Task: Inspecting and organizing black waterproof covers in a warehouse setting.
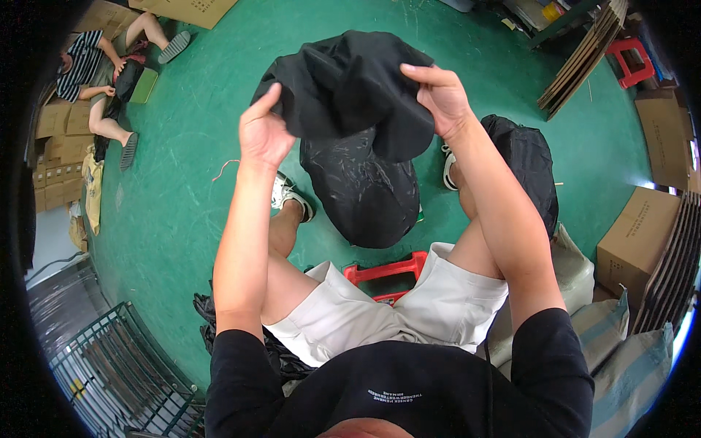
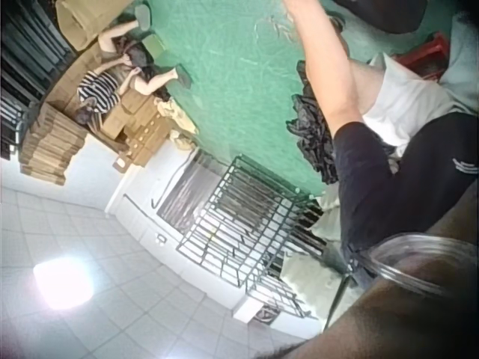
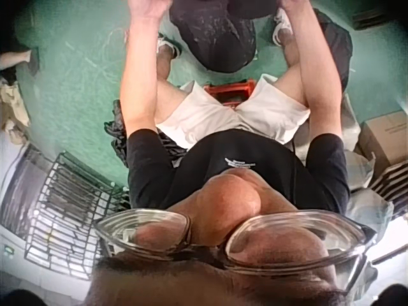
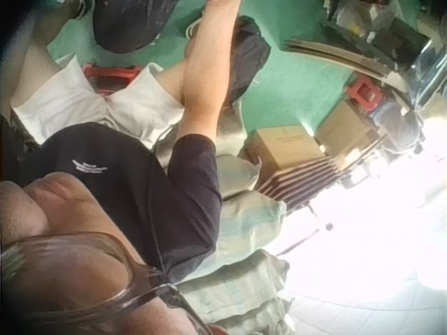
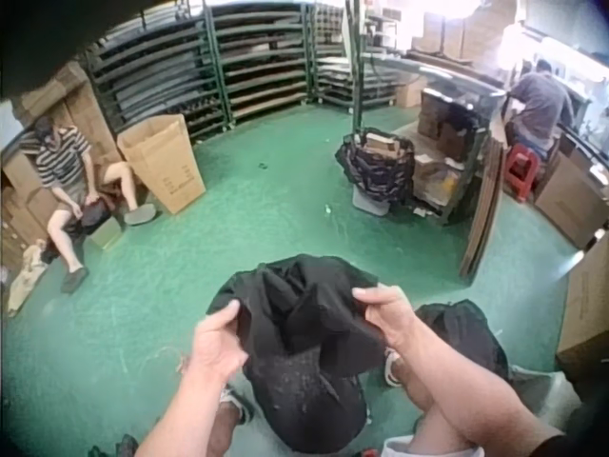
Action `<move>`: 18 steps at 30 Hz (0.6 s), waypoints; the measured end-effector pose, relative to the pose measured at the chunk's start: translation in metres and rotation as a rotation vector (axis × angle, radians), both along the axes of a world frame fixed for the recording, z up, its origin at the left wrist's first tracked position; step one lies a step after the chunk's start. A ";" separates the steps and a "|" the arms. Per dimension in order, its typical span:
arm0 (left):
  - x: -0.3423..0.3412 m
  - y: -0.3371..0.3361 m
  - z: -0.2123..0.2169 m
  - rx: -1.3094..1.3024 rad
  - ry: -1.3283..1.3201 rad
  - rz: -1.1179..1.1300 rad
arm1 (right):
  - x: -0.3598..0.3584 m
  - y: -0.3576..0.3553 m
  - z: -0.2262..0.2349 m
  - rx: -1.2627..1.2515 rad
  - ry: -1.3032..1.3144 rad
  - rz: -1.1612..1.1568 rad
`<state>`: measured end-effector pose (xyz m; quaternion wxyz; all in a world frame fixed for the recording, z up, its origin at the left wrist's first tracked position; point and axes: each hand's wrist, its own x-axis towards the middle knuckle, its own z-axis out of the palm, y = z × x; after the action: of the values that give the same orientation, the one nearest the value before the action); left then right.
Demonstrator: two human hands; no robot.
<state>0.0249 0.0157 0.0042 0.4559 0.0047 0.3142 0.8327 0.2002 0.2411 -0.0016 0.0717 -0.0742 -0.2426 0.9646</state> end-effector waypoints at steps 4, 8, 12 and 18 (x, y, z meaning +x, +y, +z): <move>-0.016 0.002 0.004 -0.002 0.022 0.158 | 0.002 0.035 -0.008 -0.007 -0.005 -0.161; -0.014 -0.003 0.019 0.259 0.018 0.155 | 0.013 0.044 -0.009 -0.047 0.172 -0.185; 0.015 0.016 0.009 -0.026 0.235 -0.087 | 0.002 0.022 -0.003 -0.191 0.236 -0.016; 0.009 0.021 0.010 0.127 0.122 -0.005 | 0.007 0.022 0.011 -0.230 0.144 -0.105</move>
<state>0.0336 0.0366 0.0143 0.4367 0.0849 0.2879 0.8481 0.2074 0.2628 0.0099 0.1305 -0.0251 -0.1204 0.9838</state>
